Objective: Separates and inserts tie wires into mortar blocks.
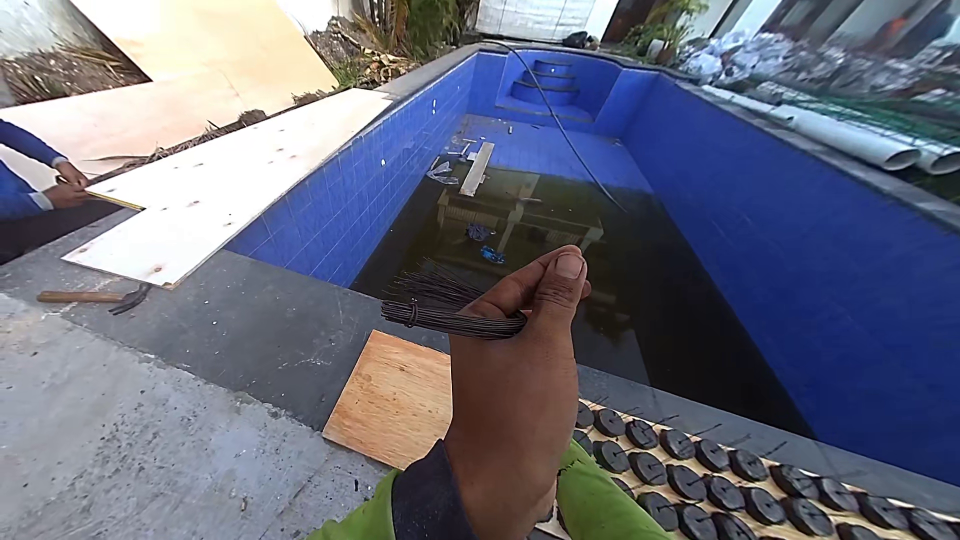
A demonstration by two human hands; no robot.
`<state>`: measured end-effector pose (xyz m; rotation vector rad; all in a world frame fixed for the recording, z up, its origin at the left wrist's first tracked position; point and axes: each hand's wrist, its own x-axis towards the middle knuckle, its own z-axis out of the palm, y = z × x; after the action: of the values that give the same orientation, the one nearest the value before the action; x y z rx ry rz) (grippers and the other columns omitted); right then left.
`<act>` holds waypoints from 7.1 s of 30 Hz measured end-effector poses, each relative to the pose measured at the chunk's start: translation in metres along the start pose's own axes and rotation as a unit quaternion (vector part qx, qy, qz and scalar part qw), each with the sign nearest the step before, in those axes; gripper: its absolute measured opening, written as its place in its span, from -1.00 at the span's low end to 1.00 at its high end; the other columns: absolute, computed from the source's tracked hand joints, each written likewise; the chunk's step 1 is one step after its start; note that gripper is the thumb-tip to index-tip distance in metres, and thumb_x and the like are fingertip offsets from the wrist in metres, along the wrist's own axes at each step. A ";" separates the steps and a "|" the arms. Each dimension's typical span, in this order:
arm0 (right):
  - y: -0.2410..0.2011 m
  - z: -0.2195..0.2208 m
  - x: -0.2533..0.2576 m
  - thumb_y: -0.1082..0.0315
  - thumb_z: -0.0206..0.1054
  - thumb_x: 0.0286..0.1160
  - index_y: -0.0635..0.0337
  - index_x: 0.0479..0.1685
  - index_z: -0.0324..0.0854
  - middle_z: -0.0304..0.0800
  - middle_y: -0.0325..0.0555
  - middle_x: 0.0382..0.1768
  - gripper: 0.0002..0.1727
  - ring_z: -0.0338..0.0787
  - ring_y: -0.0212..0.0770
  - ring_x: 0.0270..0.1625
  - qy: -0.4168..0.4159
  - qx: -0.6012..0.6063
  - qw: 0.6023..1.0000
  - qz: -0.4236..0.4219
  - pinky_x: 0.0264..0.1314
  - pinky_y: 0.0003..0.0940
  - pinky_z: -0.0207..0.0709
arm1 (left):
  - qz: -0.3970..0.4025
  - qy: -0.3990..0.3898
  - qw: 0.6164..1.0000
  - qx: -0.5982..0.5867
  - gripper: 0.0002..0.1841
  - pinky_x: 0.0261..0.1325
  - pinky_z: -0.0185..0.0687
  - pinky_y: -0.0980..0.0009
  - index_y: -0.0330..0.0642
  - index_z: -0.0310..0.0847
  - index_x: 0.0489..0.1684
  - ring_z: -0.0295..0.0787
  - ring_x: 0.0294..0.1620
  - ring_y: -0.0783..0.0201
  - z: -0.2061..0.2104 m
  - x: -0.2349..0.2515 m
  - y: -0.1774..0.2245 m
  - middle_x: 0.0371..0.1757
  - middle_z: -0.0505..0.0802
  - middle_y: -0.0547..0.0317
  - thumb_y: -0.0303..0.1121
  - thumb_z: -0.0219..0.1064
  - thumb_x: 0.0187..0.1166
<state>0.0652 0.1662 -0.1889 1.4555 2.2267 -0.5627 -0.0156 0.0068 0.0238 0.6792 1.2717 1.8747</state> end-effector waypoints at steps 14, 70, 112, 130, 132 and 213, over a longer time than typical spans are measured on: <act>0.044 -0.023 -0.038 0.16 0.31 0.62 0.28 0.25 0.73 0.85 0.20 0.11 -0.58 0.76 0.26 0.29 0.313 0.219 0.920 -0.092 0.45 0.50 0.28 | -0.121 -0.167 0.978 0.015 -0.52 0.12 0.59 0.37 0.01 0.83 0.17 0.77 0.13 0.39 0.005 0.005 -0.009 0.12 0.91 0.36 0.12 0.09 0.80; 0.142 0.042 -0.328 -0.03 0.46 0.34 -0.26 -0.30 0.75 0.81 -0.52 -0.17 -0.85 0.65 -0.44 -0.08 0.617 0.193 0.704 -0.296 0.21 -0.19 0.28 | -0.319 -0.455 0.821 0.132 -0.22 0.35 0.70 0.13 -0.18 0.69 0.22 0.82 0.20 0.15 0.067 -0.149 -0.052 0.08 0.88 0.02 0.33 -0.25 0.77; 0.137 0.042 -0.341 0.10 0.06 0.85 -0.06 -0.05 0.63 0.81 -0.31 -0.14 -0.74 0.79 -0.37 -0.10 0.441 0.632 0.502 -0.392 -0.01 -0.42 0.71 | -0.159 -0.300 0.938 0.075 -0.68 -0.08 0.77 0.42 -0.24 0.73 0.26 0.85 -0.13 0.27 0.060 -0.109 -0.029 -0.06 0.90 0.07 -0.24 0.27 0.77; 0.113 0.056 -0.333 0.16 -0.01 0.89 0.00 -0.25 0.59 0.64 -0.40 -0.40 -0.67 0.61 -0.54 -0.30 0.400 0.609 0.535 -0.427 -0.17 -0.55 0.50 | -0.149 -0.388 0.910 0.000 -0.81 -0.15 0.83 0.44 -0.37 0.81 0.04 0.86 -0.32 0.30 0.056 -0.124 -0.036 -0.24 0.91 -0.03 -0.49 0.43 0.59; 0.112 0.056 -0.334 0.19 -0.02 0.90 0.03 -0.26 0.56 0.61 -0.40 -0.42 -0.67 0.58 -0.55 -0.32 0.406 0.600 0.546 -0.421 -0.20 -0.57 0.47 | -0.141 -0.394 0.908 0.004 -0.83 -0.16 0.83 0.45 -0.37 0.82 0.01 0.86 -0.33 0.31 0.055 -0.124 -0.035 -0.25 0.92 -0.01 -0.49 0.43 0.58; 0.109 -0.029 -0.306 0.37 0.59 0.35 -0.02 0.32 0.77 0.97 -0.22 -0.26 -0.53 0.90 -0.26 -0.32 0.410 0.504 0.730 -0.212 -0.26 -0.43 0.79 | -0.105 -0.312 0.924 0.195 -0.79 -0.07 0.61 0.43 -0.10 0.91 -0.06 0.74 -0.16 0.38 0.056 -0.089 -0.035 -0.15 0.90 0.23 -0.20 0.48 0.59</act>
<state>0.2737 -0.0080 -0.0089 1.8995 3.2161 -1.8022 0.0887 -0.0289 0.0106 1.1826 1.2237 1.0939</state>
